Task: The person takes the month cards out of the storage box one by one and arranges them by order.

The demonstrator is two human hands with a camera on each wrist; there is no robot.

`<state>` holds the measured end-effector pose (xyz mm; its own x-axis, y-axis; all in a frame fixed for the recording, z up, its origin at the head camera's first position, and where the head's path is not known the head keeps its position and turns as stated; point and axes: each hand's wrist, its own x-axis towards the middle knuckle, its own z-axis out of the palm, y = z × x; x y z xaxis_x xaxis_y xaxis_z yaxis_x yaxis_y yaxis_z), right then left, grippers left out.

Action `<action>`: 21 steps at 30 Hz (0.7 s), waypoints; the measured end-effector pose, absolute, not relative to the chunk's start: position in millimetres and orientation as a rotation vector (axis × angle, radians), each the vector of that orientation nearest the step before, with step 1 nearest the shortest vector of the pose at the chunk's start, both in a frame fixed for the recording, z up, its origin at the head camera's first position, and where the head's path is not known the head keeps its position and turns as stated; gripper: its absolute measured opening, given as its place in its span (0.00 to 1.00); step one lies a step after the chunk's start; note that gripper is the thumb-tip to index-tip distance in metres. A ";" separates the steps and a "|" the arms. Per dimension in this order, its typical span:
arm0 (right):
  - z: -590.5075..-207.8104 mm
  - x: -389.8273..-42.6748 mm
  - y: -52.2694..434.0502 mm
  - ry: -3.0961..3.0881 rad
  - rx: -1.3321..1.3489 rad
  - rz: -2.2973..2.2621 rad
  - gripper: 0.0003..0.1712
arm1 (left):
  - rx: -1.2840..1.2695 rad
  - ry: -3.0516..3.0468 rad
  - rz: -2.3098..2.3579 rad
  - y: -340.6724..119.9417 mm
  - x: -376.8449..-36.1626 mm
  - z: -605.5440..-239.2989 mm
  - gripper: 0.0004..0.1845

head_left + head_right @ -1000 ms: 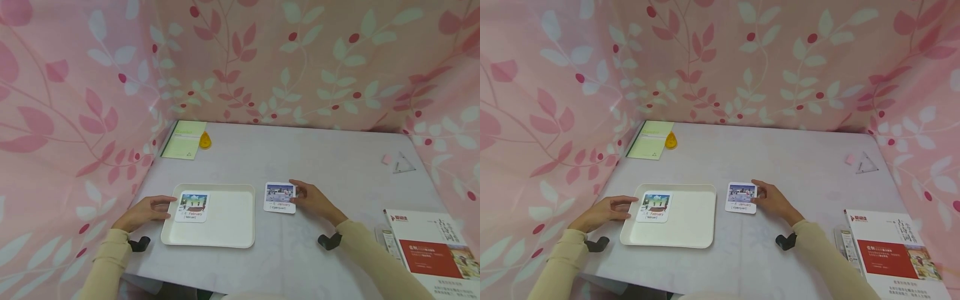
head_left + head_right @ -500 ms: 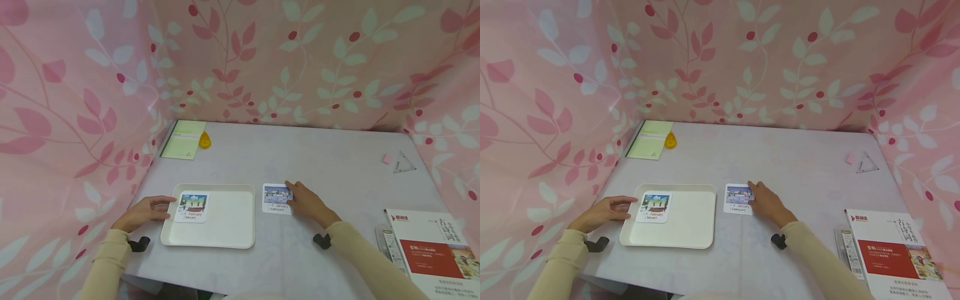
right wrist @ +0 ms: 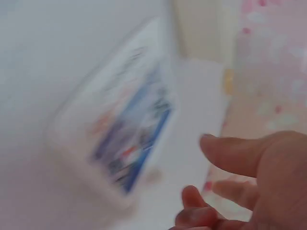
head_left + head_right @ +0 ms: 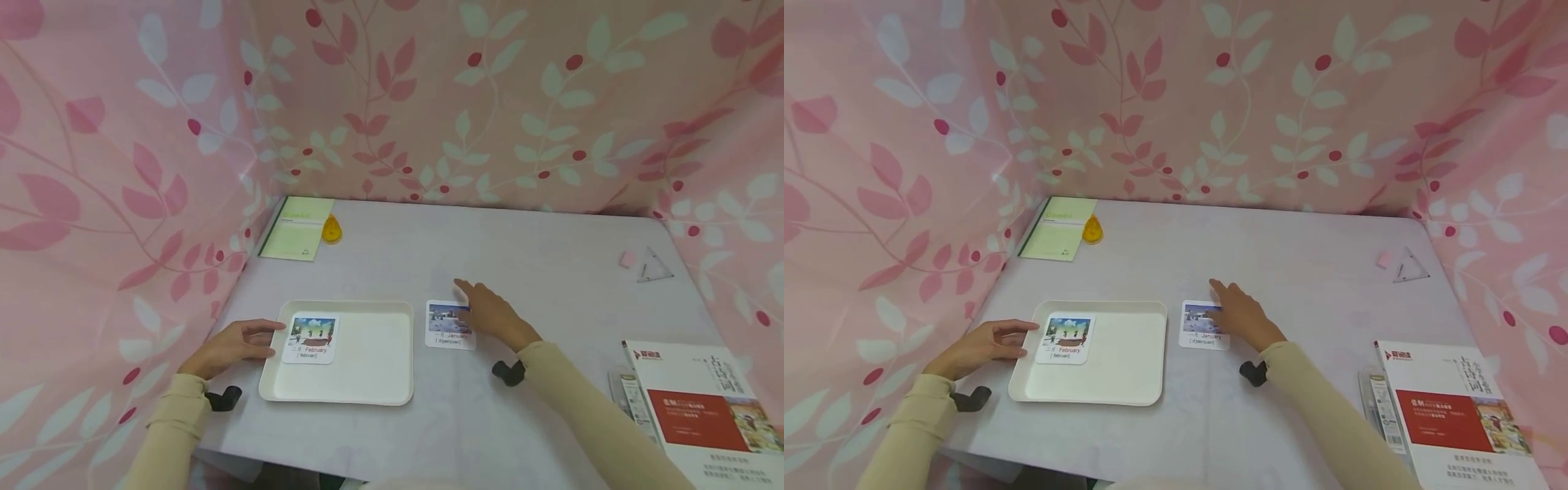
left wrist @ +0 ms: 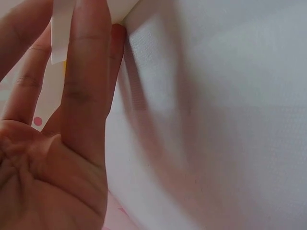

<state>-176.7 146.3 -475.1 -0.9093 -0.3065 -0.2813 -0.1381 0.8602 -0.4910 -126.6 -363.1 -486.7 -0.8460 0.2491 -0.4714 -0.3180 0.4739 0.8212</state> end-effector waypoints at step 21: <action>-480.9 -155.3 -59.5 2.319 -0.389 -1.209 0.44 | -0.074 2.156 1.418 -363.1 -124.5 -487.5 0.33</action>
